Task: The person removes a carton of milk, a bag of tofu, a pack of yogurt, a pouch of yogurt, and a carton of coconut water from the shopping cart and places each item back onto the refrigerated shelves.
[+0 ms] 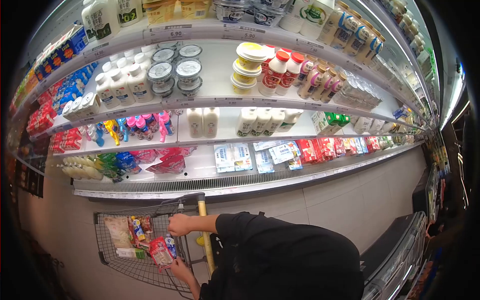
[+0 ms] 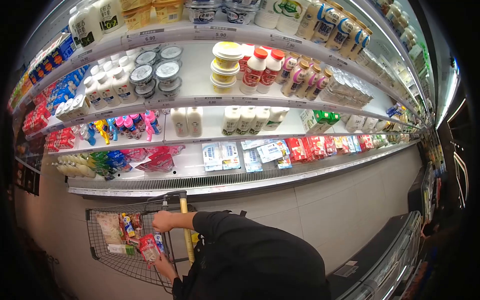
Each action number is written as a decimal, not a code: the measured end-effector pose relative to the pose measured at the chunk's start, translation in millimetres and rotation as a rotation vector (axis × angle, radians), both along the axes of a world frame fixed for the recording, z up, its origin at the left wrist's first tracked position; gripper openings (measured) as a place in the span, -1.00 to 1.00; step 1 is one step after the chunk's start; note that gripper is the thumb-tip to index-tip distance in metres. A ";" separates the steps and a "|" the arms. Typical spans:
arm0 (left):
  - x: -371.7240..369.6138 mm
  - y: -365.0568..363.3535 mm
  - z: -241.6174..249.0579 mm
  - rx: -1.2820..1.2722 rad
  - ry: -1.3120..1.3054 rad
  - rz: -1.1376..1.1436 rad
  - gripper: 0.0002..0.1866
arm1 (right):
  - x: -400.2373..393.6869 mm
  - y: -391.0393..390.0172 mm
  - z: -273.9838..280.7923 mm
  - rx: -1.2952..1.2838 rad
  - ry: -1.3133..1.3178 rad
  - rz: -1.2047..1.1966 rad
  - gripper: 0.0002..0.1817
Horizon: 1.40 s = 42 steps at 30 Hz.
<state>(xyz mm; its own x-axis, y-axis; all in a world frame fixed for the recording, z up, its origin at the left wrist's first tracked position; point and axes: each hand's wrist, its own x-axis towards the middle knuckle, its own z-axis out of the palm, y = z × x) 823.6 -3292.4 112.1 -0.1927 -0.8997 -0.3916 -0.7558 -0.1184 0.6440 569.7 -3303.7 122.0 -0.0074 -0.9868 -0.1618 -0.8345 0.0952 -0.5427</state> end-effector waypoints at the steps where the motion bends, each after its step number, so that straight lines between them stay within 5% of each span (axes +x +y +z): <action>1: -10.7 9.9 24.3 0.026 0.016 0.020 -0.61 | -1.6 8.6 5.7 -0.002 -0.010 0.011 -0.67; 8: 28.3 29.7 -69.1 -0.070 0.080 -0.022 -0.62 | 8.0 56.1 -7.7 -0.041 0.054 -0.045 -0.64; 11: 45.3 24.4 -108.4 0.172 0.211 0.080 -0.68 | 3.1 84.0 1.0 -0.024 0.058 -0.001 -0.64; 12: 38.7 36.0 -91.3 0.169 0.211 0.060 -0.68 | 3.2 93.7 3.5 0.011 -0.014 0.037 -0.61; 13: 42.8 52.4 -65.5 0.013 0.036 -0.205 -0.70 | 1.0 105.1 10.6 0.044 -0.090 0.078 -0.58; 14: 38.4 64.0 -39.3 -0.146 -0.139 -0.468 -0.51 | -0.5 113.6 13.3 0.039 -0.090 0.060 -0.58; 15: 36.5 71.5 -40.4 -0.153 -0.141 -0.479 -0.51 | -2.8 125.0 16.2 0.058 -0.115 0.109 -0.54; 19: 7.0 110.5 -26.4 -0.207 -0.060 -0.263 -0.73 | -11.9 167.5 28.8 0.081 -0.085 0.182 -0.44; 21: 1.3 132.8 -32.4 -0.070 0.086 -0.027 -0.65 | -13.7 184.3 17.7 0.048 -0.108 0.152 -0.41; 23: -8.7 159.6 -13.2 -0.324 0.049 -0.158 -0.66 | -20.2 205.5 21.1 0.014 -0.103 0.157 -0.38; 25: -38.1 186.1 40.1 -0.276 -0.015 -0.104 -0.60 | -28.3 219.8 24.5 -0.010 -0.061 0.169 -0.46; 29: -37.5 200.7 35.3 -0.251 -0.184 -0.090 -0.61 | -41.4 246.4 39.3 -0.022 -0.062 0.169 -0.47; 42: -52.0 320.9 63.7 -0.166 -0.070 -0.074 -0.62 | -60.4 364.6 67.9 -0.060 -0.038 0.160 -0.53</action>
<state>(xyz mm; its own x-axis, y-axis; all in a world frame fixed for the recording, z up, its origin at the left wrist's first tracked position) 771.6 -2971.5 175.7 -0.2381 -0.9376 -0.2535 -0.8023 0.0427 0.5954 509.3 -2939.1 189.9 0.1557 -0.9827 -0.1001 -0.8151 -0.0705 -0.5750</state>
